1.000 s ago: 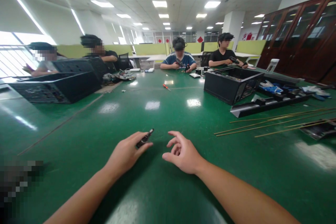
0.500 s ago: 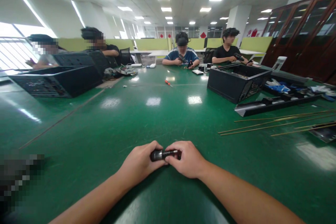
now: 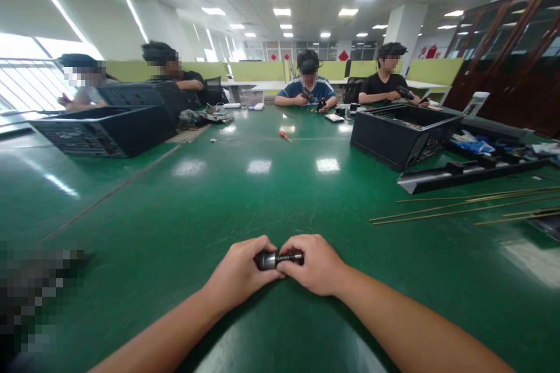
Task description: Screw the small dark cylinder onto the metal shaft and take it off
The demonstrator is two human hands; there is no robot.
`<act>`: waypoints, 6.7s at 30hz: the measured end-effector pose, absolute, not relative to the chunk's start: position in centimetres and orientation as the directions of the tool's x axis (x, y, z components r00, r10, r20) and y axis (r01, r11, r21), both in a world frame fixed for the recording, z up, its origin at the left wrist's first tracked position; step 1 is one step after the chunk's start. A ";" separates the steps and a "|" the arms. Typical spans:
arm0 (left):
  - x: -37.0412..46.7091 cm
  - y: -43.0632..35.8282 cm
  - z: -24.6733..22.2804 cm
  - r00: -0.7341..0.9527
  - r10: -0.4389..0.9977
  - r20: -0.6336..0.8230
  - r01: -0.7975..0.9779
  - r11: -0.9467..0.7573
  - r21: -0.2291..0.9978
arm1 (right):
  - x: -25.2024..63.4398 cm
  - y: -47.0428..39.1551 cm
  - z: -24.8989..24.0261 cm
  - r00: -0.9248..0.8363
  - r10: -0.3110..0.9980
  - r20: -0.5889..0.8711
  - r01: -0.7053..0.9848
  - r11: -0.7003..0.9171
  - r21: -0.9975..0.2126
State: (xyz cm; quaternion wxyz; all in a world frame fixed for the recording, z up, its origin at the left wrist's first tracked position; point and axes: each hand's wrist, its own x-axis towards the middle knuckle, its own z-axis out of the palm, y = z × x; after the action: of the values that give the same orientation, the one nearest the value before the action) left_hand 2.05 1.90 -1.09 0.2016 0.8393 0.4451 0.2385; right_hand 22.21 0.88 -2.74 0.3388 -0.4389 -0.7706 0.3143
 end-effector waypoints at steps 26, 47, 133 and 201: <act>1.3 1.6 -1.0 0.460 0.863 0.208 0.665 -0.490 0.564 | 22.4 0.3 -2.5 -0.409 0.866 0.289 0.471 0.472 -0.745; 0.8 1.9 -1.4 0.458 0.851 0.255 0.645 -0.516 0.564 | 22.3 0.4 -2.3 -0.399 0.874 0.279 0.481 0.458 -0.748; -0.4 2.5 -0.4 0.373 0.870 0.324 0.621 -0.493 0.609 | 22.9 0.7 -2.3 -0.321 0.911 0.258 0.409 0.379 -0.830; 1.4 2.5 0.7 0.579 0.697 0.422 0.306 -0.666 0.681 | 22.2 1.4 -3.2 -0.459 0.885 0.079 -0.129 0.021 -0.991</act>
State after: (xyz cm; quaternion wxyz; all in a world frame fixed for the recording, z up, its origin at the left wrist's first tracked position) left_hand 1.41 2.54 0.74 0.2804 0.8432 0.2974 0.3492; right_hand 22.19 1.36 -3.19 0.4083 -0.3223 -0.5863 0.6210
